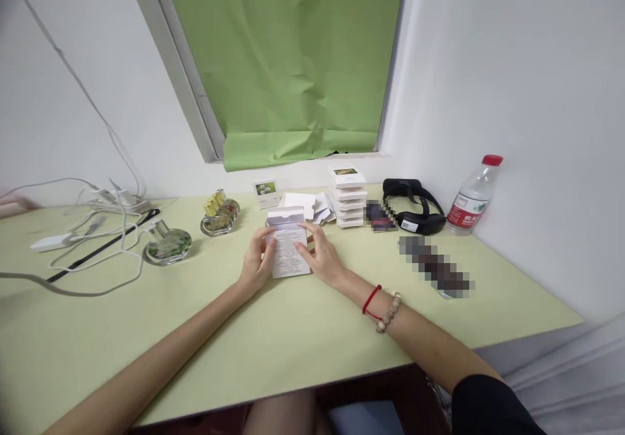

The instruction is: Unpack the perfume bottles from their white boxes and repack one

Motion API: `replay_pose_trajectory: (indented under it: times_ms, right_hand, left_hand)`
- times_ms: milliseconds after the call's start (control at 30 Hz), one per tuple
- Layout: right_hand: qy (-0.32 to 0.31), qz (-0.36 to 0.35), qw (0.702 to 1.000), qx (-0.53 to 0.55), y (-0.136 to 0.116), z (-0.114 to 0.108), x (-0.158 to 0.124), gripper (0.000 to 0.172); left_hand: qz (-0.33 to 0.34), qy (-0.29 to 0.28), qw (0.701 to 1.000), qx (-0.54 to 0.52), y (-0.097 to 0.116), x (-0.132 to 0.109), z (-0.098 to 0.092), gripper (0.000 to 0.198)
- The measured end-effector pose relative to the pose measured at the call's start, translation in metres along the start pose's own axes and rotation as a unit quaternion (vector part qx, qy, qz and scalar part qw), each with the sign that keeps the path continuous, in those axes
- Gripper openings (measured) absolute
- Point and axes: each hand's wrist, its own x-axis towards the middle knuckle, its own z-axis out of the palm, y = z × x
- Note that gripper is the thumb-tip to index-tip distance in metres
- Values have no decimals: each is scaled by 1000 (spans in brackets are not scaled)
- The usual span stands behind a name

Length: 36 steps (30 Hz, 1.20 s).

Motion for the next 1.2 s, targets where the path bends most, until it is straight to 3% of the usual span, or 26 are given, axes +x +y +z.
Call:
replay_pose_trajectory:
  times_ms: [133, 300, 500, 567, 700, 767, 967, 1100, 1200]
  right_hand:
    - [-2, 5, 1000, -1, 1, 0, -1, 45]
    - [-7, -23, 1000, -11, -4, -2, -3, 30]
    - [-9, -17, 1000, -13, 0, 1, -5, 25]
    - [-8, -1, 1000, 5, 0, 2, -6, 34]
    - [11, 64, 995, 78, -6, 4, -6, 70]
    - [11, 103, 987, 127, -8, 6, -5, 80]
    - [-30, 229, 944, 236, 5, 11, 0, 69]
    - [5, 351, 883, 310, 9, 7, 7, 45]
    - [29, 444, 832, 332, 9, 0, 10, 37]
  left_hand:
    - [28, -1, 999, 24, 2, 0, -2, 23]
    - [31, -7, 999, 28, 2, -2, -1, 21]
    - [17, -16, 999, 41, 4, -4, -3, 19]
    - [1, -22, 998, 55, 5, -5, -3, 20]
    - [-45, -39, 996, 72, 7, -7, -4, 27]
    - [-71, -50, 994, 66, 7, -7, -4, 35]
    - [-151, -77, 985, 31, 7, -4, -8, 63]
    - [-174, -61, 983, 6, 7, -4, -11, 51]
    - [-188, -46, 981, 3, 6, -4, -12, 46]
